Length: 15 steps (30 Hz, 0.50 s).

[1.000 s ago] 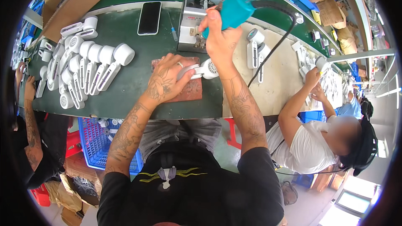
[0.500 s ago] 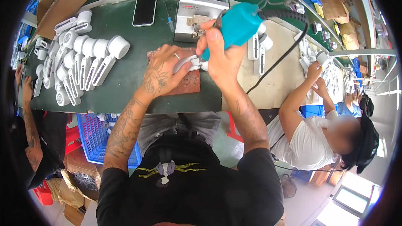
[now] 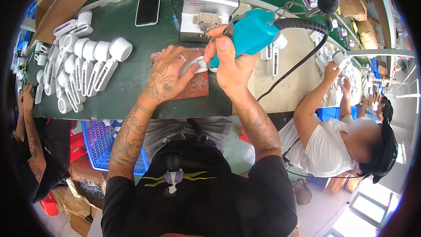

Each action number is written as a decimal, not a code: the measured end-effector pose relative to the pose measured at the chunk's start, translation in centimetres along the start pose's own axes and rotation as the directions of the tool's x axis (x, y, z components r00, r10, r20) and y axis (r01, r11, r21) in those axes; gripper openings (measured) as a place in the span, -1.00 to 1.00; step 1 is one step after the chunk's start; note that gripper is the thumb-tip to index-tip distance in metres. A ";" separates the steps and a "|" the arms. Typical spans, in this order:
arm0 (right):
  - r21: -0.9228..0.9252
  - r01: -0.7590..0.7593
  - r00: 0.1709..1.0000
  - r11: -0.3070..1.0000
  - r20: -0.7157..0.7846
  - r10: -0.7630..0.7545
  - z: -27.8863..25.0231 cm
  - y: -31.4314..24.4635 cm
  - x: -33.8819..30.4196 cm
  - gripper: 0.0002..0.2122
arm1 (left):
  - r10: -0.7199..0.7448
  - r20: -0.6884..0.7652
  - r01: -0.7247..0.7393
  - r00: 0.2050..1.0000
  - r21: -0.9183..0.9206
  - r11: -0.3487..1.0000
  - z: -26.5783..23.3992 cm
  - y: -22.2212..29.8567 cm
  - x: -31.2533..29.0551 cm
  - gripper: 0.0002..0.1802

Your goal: Assembling small portable white handheld fans at a factory workbench using a motorized screwdriver.

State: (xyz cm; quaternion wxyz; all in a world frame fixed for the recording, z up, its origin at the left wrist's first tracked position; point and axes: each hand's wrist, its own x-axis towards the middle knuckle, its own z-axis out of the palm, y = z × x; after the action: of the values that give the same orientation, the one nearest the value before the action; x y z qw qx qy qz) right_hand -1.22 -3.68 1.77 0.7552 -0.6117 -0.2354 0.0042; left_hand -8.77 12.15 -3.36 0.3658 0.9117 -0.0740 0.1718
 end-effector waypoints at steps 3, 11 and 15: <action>-0.008 -0.014 1.000 1.000 0.008 0.014 0.3 -0.1 -0.1 -0.47 | -0.011 0.024 0.011 1.000 -0.002 1.000 -0.2 -0.1 -0.1 -0.68; -0.009 -0.017 0.999 1.000 0.037 0.018 -0.5 0.9 -0.8 -0.53 | 0.004 0.038 -0.004 0.999 0.007 1.000 0.1 0.1 -0.1 -0.68; 0.015 0.012 0.999 1.000 0.037 -0.013 -0.5 1.2 -0.9 -0.56 | 0.001 0.014 -0.001 1.000 0.016 1.000 0.5 0.4 0.2 -0.66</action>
State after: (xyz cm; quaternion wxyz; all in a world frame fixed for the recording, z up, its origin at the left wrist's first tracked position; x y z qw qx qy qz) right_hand -1.52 -4.07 0.27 0.7552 -0.6046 -0.2530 0.0125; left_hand -8.60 11.54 -3.34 0.3580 0.9157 -0.0759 0.1662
